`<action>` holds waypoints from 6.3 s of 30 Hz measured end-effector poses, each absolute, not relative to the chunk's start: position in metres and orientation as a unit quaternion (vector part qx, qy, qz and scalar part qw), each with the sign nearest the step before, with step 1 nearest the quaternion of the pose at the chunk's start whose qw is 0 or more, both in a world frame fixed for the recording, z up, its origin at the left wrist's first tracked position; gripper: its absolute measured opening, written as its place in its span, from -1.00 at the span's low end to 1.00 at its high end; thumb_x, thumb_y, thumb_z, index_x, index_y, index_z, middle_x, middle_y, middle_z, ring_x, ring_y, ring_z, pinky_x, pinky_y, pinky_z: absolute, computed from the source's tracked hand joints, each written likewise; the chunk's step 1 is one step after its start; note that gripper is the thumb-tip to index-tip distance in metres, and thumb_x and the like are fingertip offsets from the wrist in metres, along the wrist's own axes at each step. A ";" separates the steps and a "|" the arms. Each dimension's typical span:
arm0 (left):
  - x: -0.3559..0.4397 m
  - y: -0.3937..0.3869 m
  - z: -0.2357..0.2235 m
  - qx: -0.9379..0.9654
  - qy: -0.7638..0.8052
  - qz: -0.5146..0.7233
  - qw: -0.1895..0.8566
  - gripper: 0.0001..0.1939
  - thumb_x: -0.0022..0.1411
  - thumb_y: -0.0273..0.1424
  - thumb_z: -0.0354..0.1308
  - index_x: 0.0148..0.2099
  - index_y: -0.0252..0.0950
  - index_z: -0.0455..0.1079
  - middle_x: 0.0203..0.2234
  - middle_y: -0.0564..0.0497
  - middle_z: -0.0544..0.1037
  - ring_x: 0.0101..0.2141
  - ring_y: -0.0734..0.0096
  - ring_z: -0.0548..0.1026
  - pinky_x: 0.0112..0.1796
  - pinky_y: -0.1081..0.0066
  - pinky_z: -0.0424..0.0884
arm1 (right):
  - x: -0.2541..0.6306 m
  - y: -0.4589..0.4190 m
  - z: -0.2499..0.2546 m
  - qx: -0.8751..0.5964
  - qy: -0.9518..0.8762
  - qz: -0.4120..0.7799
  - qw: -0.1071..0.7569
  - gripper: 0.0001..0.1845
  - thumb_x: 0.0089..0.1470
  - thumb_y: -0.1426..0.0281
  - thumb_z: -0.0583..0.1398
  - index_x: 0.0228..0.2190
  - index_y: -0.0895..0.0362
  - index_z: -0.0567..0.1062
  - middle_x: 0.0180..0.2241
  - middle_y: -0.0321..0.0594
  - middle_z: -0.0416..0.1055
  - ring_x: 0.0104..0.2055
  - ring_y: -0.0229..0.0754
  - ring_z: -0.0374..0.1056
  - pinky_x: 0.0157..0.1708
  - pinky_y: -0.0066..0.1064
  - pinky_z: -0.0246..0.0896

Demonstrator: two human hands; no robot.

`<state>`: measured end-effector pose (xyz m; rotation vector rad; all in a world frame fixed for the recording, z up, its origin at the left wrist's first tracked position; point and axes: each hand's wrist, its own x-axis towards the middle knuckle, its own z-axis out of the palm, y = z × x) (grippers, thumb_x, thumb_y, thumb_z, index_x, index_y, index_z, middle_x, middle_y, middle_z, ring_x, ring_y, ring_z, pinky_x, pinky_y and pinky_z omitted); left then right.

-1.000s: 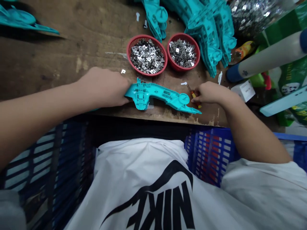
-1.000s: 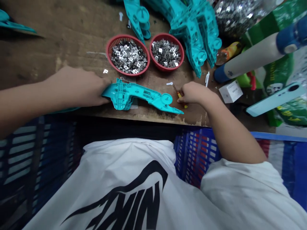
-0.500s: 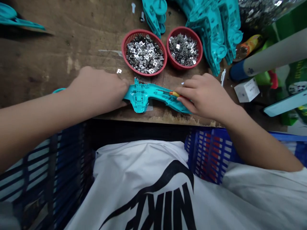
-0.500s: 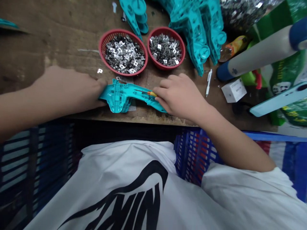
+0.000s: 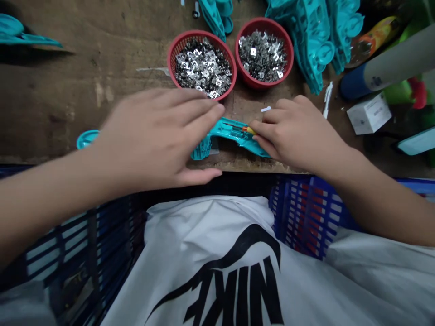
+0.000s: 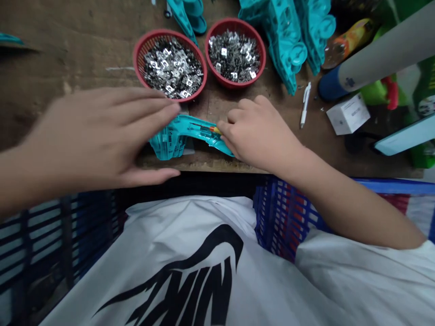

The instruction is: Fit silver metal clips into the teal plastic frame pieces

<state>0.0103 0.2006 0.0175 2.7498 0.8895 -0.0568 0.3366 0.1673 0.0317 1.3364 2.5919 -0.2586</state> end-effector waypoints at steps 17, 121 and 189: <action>0.030 0.188 -0.058 0.944 0.282 0.038 0.167 -0.08 0.75 -0.14 0.11 0.94 -0.21 -0.07 0.85 -0.31 0.13 0.81 -0.37 0.13 0.73 -0.40 0.08 | 0.321 0.166 0.040 0.463 0.868 -0.062 0.168 -0.56 0.69 0.32 0.07 0.11 0.12 0.76 -0.06 0.13 0.72 0.12 0.32 0.57 0.01 0.03 0.33; 0.033 0.201 -0.060 0.947 0.280 0.034 0.154 0.05 0.54 -0.30 0.27 0.92 -0.08 0.02 0.85 -0.21 0.16 0.77 -0.44 0.21 0.73 -0.43 0.09 | 0.328 0.172 0.007 0.543 0.777 -0.227 -0.222 -0.84 0.51 0.27 0.31 0.05 -0.01 0.55 -0.03 -0.04 0.81 -0.07 0.06 0.74 -0.04 -0.16 0.58; 0.035 0.200 -0.069 0.944 0.296 0.067 0.128 -0.15 0.59 -0.36 0.18 0.83 -0.19 0.27 0.80 -0.23 0.30 0.74 -0.27 0.30 0.68 -0.30 0.23 | 0.339 0.177 0.007 0.355 0.933 -0.029 0.040 -0.47 0.74 0.23 0.09 0.09 0.16 0.84 0.03 0.09 0.75 0.18 0.26 0.51 0.05 0.04 0.22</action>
